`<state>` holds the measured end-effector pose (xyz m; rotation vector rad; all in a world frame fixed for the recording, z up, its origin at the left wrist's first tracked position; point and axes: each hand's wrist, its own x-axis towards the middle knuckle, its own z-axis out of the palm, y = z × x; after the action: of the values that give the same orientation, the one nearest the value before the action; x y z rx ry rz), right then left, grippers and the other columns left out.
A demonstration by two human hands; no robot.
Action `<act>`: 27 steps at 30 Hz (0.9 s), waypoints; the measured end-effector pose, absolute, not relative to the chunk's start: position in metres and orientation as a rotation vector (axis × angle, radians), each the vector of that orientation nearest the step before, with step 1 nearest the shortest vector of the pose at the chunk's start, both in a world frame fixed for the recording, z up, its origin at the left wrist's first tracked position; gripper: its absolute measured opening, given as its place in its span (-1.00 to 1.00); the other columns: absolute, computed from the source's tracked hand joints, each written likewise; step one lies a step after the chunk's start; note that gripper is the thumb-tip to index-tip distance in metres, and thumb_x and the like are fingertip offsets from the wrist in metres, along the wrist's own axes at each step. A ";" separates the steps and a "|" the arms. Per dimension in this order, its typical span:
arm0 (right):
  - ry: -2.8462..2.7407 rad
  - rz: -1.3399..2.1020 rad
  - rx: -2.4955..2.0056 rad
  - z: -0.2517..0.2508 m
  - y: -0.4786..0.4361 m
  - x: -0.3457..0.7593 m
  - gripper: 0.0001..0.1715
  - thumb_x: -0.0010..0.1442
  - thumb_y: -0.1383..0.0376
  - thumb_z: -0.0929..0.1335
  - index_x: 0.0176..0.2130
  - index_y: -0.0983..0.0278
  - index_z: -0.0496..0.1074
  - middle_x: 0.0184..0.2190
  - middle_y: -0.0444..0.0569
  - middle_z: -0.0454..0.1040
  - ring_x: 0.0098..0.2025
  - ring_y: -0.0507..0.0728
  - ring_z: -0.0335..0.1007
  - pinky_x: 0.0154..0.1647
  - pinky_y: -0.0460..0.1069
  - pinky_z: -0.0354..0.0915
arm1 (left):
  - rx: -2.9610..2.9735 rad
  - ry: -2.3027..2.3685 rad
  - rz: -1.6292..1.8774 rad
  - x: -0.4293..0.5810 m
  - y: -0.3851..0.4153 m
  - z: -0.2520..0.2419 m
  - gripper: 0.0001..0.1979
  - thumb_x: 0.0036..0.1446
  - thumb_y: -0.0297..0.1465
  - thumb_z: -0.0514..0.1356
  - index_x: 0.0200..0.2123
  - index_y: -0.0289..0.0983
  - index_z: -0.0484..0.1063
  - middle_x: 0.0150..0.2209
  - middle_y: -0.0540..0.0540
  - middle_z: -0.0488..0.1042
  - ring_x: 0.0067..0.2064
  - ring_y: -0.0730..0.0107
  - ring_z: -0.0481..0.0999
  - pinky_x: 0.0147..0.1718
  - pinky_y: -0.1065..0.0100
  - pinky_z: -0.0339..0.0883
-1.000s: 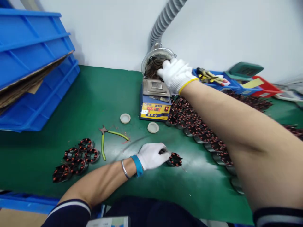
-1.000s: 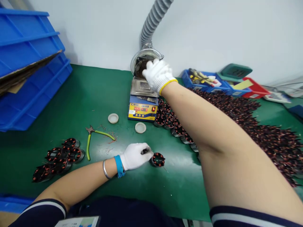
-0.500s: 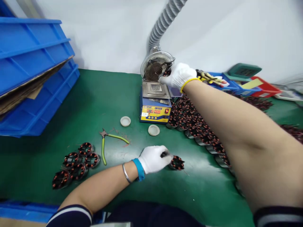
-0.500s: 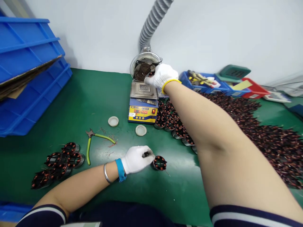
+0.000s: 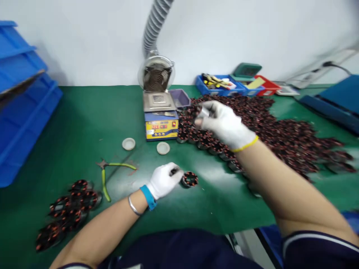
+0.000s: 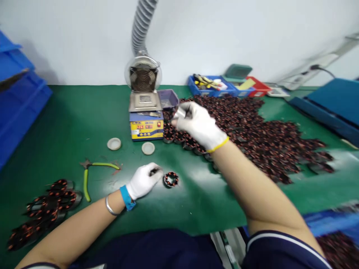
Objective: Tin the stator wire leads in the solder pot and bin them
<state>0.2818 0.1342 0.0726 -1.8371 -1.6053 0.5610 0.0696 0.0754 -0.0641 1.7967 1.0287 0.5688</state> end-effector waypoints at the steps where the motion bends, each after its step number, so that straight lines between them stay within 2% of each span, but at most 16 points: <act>1: -1.523 0.682 -1.832 0.055 0.107 0.289 -0.19 0.12 0.26 0.40 0.28 0.48 0.20 -0.01 0.20 0.55 -0.23 0.08 0.51 -0.23 -0.04 0.43 | 1.773 1.026 0.578 0.069 0.076 -0.064 -0.79 0.24 -0.22 0.16 -0.26 -0.21 0.50 -0.25 -0.10 0.63 -0.21 0.26 0.58 -0.14 0.28 0.43; 3: -1.399 0.785 -1.851 0.018 0.056 0.299 -0.08 0.06 0.27 0.40 0.34 0.39 0.11 0.09 0.21 0.49 -0.30 0.10 0.53 -0.29 0.01 0.48 | 1.685 1.018 0.623 0.070 0.078 -0.066 -0.74 0.26 -0.18 0.13 -0.18 -0.23 0.47 -0.20 -0.14 0.62 -0.20 0.24 0.58 -0.11 0.22 0.45; 5: -1.391 0.791 -1.864 -0.016 0.014 0.301 -0.19 0.07 0.22 0.40 0.27 0.30 0.23 0.15 0.18 0.46 -0.10 0.18 0.56 -0.10 0.11 0.52 | 1.488 0.972 0.737 0.073 0.079 -0.069 -0.59 0.22 -0.08 0.18 -0.05 -0.27 0.44 -0.11 -0.22 0.60 -0.14 0.17 0.59 -0.07 0.15 0.46; 7: -1.425 0.705 -1.943 -0.042 -0.015 0.299 -0.31 0.07 0.20 0.40 0.19 0.25 0.34 0.17 0.15 0.46 0.13 0.26 0.49 0.17 0.21 0.42 | 1.347 0.892 0.808 0.077 0.077 -0.071 -0.42 0.18 0.00 0.22 0.10 -0.30 0.36 0.01 -0.30 0.55 0.00 0.07 0.58 0.02 0.08 0.43; 8: -1.460 0.654 -1.986 -0.050 -0.024 0.298 -0.33 0.07 0.20 0.40 0.17 0.24 0.37 0.19 0.16 0.45 0.23 0.28 0.41 0.27 0.24 0.34 | 1.325 0.852 0.810 0.078 0.075 -0.072 -0.35 0.18 0.03 0.23 0.15 -0.31 0.32 0.06 -0.34 0.52 0.06 0.03 0.55 0.07 0.05 0.41; 10: -1.576 0.570 -2.035 -0.056 -0.037 0.297 -0.24 0.04 0.17 0.43 0.22 0.26 0.37 0.27 0.20 0.37 0.34 0.33 0.27 0.35 0.28 0.24 | 1.348 0.793 0.761 0.080 0.071 -0.072 -0.26 0.17 0.07 0.24 0.21 -0.33 0.28 0.10 -0.37 0.48 0.12 -0.02 0.52 0.11 0.01 0.37; 12: -1.689 0.454 -2.049 -0.051 -0.047 0.304 -0.05 -0.03 0.08 0.47 0.29 0.30 0.31 0.31 0.25 0.30 0.37 0.40 0.22 0.33 0.32 0.25 | 1.366 0.764 0.712 0.078 0.067 -0.072 -0.22 0.15 0.11 0.24 0.22 -0.34 0.28 0.07 -0.38 0.50 0.07 -0.02 0.54 0.05 0.04 0.41; 14: -1.684 0.201 -2.105 -0.040 -0.058 0.318 0.02 -0.08 -0.02 0.48 0.29 0.28 0.32 0.26 0.27 0.36 0.31 0.47 0.26 0.26 0.38 0.28 | 1.345 0.752 0.691 0.076 0.066 -0.071 -0.20 0.14 0.16 0.23 0.21 -0.33 0.31 0.00 -0.36 0.53 -0.05 0.04 0.58 -0.10 0.12 0.46; 16: -1.578 -0.107 -2.269 -0.031 -0.070 0.337 -0.12 0.03 -0.05 0.43 0.25 0.25 0.36 0.10 0.29 0.49 0.19 0.51 0.37 0.19 0.43 0.27 | 1.306 0.751 0.699 0.074 0.065 -0.072 -0.22 0.15 0.17 0.22 0.19 -0.32 0.34 -0.06 -0.33 0.55 -0.15 0.13 0.59 -0.21 0.19 0.47; 18: -1.507 -0.300 -2.475 -0.028 -0.081 0.354 -0.28 0.18 0.03 0.33 0.23 0.30 0.37 -0.07 0.31 0.57 0.07 0.52 0.44 0.15 0.47 0.23 | 1.276 0.755 0.718 0.075 0.066 -0.073 -0.24 0.15 0.17 0.22 0.17 -0.31 0.36 -0.08 -0.31 0.56 -0.18 0.16 0.59 -0.24 0.21 0.47; 21: -1.540 -0.332 -2.607 -0.035 -0.091 0.365 -0.39 0.28 0.20 0.23 0.24 0.36 0.36 -0.16 0.28 0.60 0.01 0.46 0.50 0.18 0.49 0.17 | 1.238 0.779 0.762 0.078 0.067 -0.071 -0.26 0.13 0.17 0.24 0.12 -0.32 0.38 -0.11 -0.30 0.57 -0.18 0.15 0.60 -0.24 0.20 0.49; 23: -1.569 -0.318 -2.502 -0.037 -0.092 0.359 -0.44 0.27 0.21 0.25 0.21 0.26 0.41 -0.14 0.26 0.62 -0.03 0.44 0.52 0.18 0.46 0.21 | 1.221 0.848 0.834 0.081 0.069 -0.065 -0.31 0.10 0.14 0.28 0.04 -0.31 0.42 -0.14 -0.27 0.58 -0.21 0.18 0.61 -0.29 0.25 0.49; 25: -1.570 -0.243 -2.299 -0.032 -0.086 0.344 -0.44 0.25 0.17 0.29 0.21 0.18 0.41 -0.07 0.24 0.60 0.01 0.44 0.52 0.12 0.41 0.33 | 1.215 0.960 0.959 0.083 0.069 -0.054 -0.40 0.10 0.11 0.30 -0.07 -0.30 0.46 -0.20 -0.23 0.60 -0.32 0.29 0.58 -0.44 0.36 0.42; 27: -1.614 -0.118 -2.035 -0.021 -0.072 0.321 -0.39 0.24 0.15 0.32 0.25 0.12 0.37 0.02 0.18 0.57 0.10 0.44 0.47 0.10 0.39 0.40 | 1.222 1.045 1.069 0.084 0.067 -0.041 -0.45 0.12 0.10 0.28 -0.15 -0.29 0.47 -0.25 -0.20 0.61 -0.48 0.43 0.49 -0.59 0.44 0.25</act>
<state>0.3211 -0.0725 -0.0205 -2.0350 -1.6145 -0.1178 0.0837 0.0666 -0.0405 1.2224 1.0448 1.0690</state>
